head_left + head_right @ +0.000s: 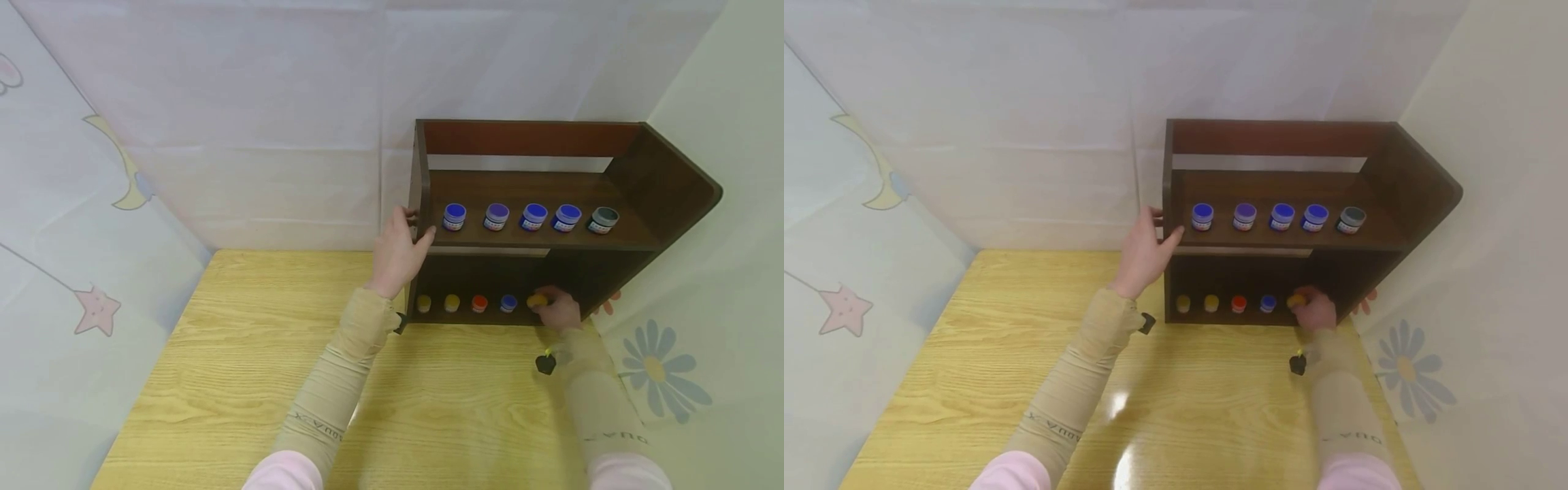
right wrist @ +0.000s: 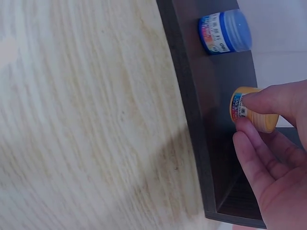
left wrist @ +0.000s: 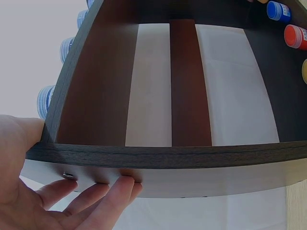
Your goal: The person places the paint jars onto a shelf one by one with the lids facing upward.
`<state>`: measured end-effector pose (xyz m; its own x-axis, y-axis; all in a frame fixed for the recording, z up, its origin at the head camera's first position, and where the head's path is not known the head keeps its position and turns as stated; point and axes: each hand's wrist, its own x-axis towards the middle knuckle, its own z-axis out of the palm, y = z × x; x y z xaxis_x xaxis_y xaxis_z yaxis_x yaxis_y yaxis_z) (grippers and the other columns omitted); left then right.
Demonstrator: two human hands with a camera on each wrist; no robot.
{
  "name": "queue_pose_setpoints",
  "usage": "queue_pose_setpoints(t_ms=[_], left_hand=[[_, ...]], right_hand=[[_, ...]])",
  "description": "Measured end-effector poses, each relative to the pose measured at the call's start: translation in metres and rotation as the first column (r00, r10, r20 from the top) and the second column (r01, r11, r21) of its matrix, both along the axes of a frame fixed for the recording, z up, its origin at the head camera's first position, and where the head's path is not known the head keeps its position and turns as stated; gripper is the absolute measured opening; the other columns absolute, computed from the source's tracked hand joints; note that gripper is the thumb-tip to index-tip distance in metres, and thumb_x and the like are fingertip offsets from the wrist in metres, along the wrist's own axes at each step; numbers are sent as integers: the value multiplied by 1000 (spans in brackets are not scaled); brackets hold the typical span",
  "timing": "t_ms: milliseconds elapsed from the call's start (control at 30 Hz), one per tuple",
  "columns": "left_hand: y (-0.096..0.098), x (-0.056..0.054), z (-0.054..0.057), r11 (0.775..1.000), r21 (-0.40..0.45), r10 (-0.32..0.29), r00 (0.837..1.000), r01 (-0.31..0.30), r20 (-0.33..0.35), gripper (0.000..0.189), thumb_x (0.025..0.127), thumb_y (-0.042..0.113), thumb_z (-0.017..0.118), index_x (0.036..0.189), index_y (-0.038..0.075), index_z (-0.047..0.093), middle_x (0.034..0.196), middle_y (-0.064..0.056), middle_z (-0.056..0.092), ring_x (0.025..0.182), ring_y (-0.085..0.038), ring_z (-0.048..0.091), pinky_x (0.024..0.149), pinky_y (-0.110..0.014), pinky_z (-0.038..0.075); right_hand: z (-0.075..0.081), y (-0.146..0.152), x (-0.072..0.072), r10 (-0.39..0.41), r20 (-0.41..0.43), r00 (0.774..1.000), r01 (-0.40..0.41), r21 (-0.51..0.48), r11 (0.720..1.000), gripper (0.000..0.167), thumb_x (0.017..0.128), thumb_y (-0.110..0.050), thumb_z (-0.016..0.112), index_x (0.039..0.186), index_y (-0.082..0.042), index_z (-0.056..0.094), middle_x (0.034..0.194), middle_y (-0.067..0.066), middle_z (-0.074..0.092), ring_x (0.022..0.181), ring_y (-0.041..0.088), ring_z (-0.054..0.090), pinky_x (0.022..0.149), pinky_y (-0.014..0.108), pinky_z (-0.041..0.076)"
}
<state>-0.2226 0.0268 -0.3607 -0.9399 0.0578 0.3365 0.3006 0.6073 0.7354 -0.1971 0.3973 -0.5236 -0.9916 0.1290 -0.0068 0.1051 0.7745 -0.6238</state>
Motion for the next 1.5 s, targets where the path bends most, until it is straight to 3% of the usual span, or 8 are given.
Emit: queue_pose_setpoints(t_ms=[367, 967, 1500], left_hand=[[0, 0, 0, 1000, -6, 0, 1000, 0, -6, 48, 100, 35, 66, 133, 5, 50, 123, -10, 63, 102, -26, 65, 75, -42, 54], [0, 0, -1, 1000, 5, -1, 1000, 1, -2, 48, 100, 36, 66, 133, 5, 50, 123, -10, 64, 92, -23, 65, 69, -39, 53], [0, 0, 1, 1000, 15, -1, 1000, 1, 19, 48, 100, 36, 66, 134, 6, 49, 125, -9, 63, 99, -24, 66, 74, -39, 54]], right_hand=[[-20, 8, -5, -7, -11, 1000, 7, 34, 999, 42, 90, -11, 69, 129, 4, 62, 130, 35, 57, 113, 61, 50, 96, 68, 38], [-30, 9, -8, -12, -30, 999, 13, 37, 999, 42, 92, -14, 68, 129, 4, 62, 126, 32, 61, 106, 54, 56, 90, 65, 42], [-34, 10, -10, -23, -20, 1000, 23, 15, 1000, 45, 93, -17, 70, 132, 3, 59, 127, 30, 62, 109, 53, 56, 91, 64, 43]])
